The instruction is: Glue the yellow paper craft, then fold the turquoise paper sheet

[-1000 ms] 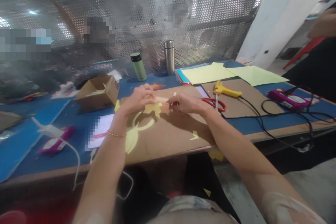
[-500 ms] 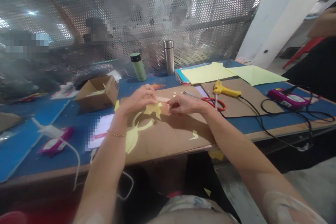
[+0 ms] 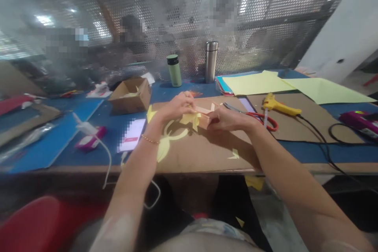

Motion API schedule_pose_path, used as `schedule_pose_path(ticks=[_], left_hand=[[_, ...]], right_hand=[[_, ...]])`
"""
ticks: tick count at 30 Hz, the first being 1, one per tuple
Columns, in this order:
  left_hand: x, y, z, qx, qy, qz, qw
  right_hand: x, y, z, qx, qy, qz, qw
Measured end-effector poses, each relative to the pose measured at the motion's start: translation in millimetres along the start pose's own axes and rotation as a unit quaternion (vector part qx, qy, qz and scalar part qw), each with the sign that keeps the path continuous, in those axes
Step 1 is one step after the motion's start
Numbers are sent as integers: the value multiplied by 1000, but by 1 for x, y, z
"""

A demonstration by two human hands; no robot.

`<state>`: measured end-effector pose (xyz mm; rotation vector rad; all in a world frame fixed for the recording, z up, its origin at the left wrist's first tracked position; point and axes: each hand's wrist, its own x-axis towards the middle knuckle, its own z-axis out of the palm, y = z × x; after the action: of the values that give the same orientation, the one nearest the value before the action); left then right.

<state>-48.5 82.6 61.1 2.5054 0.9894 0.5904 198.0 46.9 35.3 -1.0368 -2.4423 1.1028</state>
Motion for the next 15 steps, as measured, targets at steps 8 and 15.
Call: schedule_pose_path(ticks=[8, 15], left_hand=[[1, -1, 4, -12, -9, -14, 1000], [1, -3, 5, -31, -2, -3, 1000]], right_hand=[[-1, -3, -1, -1, -16, 39, 999], [-3, -8, 0, 10, -8, 20, 1000]])
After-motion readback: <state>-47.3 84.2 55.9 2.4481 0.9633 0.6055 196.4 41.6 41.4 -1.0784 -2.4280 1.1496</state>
